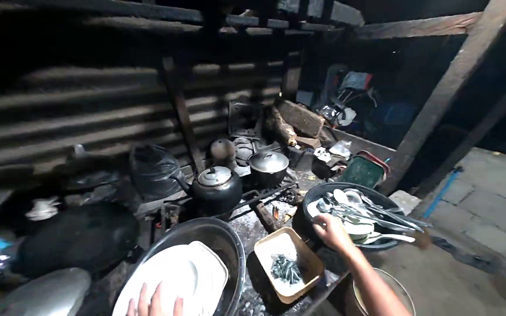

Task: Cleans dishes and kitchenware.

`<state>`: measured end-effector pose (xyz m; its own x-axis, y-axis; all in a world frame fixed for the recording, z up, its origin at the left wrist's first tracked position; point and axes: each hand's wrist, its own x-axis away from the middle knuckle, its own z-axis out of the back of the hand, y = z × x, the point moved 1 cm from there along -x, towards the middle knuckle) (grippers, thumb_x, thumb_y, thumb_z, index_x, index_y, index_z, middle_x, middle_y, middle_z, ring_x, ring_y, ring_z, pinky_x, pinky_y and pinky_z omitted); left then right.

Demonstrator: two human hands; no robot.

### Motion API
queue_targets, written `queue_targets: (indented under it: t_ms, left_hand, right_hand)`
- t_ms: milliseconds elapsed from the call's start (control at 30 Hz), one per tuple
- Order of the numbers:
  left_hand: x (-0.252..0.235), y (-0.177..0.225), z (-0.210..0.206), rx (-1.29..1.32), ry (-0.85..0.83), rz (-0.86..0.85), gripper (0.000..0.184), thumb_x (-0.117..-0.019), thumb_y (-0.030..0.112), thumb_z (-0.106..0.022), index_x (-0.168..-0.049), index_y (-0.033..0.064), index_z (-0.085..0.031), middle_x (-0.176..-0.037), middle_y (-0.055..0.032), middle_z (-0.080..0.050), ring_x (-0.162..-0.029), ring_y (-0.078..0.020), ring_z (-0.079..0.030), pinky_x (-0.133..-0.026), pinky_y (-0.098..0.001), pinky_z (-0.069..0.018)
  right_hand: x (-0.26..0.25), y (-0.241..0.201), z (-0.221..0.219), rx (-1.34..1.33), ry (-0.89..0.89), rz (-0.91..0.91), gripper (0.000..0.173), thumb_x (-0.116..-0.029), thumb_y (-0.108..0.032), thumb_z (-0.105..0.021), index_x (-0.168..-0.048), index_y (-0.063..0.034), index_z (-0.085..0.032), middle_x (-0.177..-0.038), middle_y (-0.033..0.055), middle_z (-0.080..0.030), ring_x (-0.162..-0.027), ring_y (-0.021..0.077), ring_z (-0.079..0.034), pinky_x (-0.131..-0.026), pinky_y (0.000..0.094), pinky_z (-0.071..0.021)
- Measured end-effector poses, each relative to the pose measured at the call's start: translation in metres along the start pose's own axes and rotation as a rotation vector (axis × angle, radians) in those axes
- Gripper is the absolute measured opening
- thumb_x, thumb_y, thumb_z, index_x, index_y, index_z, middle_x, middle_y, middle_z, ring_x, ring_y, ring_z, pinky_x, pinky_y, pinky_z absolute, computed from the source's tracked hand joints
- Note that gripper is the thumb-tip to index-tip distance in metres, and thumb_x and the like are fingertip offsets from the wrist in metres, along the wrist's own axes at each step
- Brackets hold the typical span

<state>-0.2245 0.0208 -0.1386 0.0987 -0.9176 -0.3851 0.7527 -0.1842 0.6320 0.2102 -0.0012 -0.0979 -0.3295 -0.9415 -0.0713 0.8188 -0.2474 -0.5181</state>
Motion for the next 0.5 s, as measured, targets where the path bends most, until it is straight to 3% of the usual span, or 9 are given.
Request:
queue_targets:
  t_ms: [100,167,200,333,400,500]
  left_hand:
    - [0.012,0.014,-0.020,0.034,-0.056,-0.102,0.044,-0.0926,0.013,-0.068,-0.129,-0.0111,-0.063,-0.152,-0.0396,-0.038,-0.142,-0.0663,-0.025,-0.117,-0.0709,-0.0193]
    - [0.018,0.020,-0.031,0.044,-0.081,-0.122,0.040,-0.0924,0.013,-0.068,-0.126,-0.0090,-0.066,-0.151,-0.0385,-0.040,-0.141,-0.0670,-0.026,-0.114,-0.0709,-0.0254]
    - [0.021,0.021,-0.036,0.056,-0.094,-0.122,0.038,-0.0925,0.012,-0.068,-0.125,-0.0081,-0.067,-0.151,-0.0378,-0.041,-0.141,-0.0669,-0.026,-0.115,-0.0710,-0.0238]
    - [0.021,0.029,-0.042,0.126,-0.128,-0.153,0.033,-0.0926,0.010,-0.067,-0.121,-0.0070,-0.069,-0.149,-0.0366,-0.045,-0.140,-0.0663,-0.028,-0.116,-0.0698,-0.0228]
    - [0.017,0.035,-0.043,0.172,-0.123,-0.180,0.032,-0.0921,0.008,-0.067,-0.120,-0.0074,-0.070,-0.146,-0.0366,-0.047,-0.138,-0.0660,-0.032,-0.115,-0.0689,-0.0256]
    - [0.009,0.043,-0.043,0.248,-0.147,-0.224,0.033,-0.0926,0.011,-0.065,-0.120,-0.0078,-0.070,-0.143,-0.0344,-0.052,-0.137,-0.0611,-0.038,-0.115,-0.0672,-0.0272]
  right_hand:
    - [-0.016,0.036,0.030,0.336,-0.367,-0.282,0.035,-0.0977,-0.015,-0.065,-0.121,0.0106,-0.063,-0.129,0.0345,-0.060,-0.125,0.0501,-0.057,-0.102,0.0663,-0.0435]
    - [-0.022,0.051,0.030,0.447,-0.529,-0.308,0.034,-0.0987,-0.016,-0.065,-0.117,0.0126,-0.063,-0.126,0.0351,-0.061,-0.123,0.0504,-0.058,-0.099,0.0672,-0.0449]
    - [-0.023,0.053,0.028,0.474,-0.538,-0.286,0.032,-0.0982,-0.015,-0.065,-0.114,0.0126,-0.064,-0.125,0.0346,-0.062,-0.121,0.0505,-0.059,-0.098,0.0671,-0.0459]
    - [-0.024,0.042,0.039,0.429,-0.402,-0.183,0.029,-0.0982,-0.012,-0.064,-0.117,0.0101,-0.065,-0.124,0.0337,-0.063,-0.122,0.0510,-0.058,-0.100,0.0666,-0.0450]
    - [-0.030,0.040,0.057,0.340,-0.276,-0.088,0.028,-0.1014,-0.017,-0.061,-0.116,0.0063,-0.067,-0.117,0.0320,-0.066,-0.116,0.0501,-0.062,-0.096,0.0672,-0.0462]
    - [-0.035,0.039,0.086,0.102,-0.093,-0.006,0.028,-0.1053,-0.016,-0.057,-0.114,0.0083,-0.068,-0.110,0.0309,-0.068,-0.108,0.0465,-0.065,-0.098,0.0639,-0.0456]
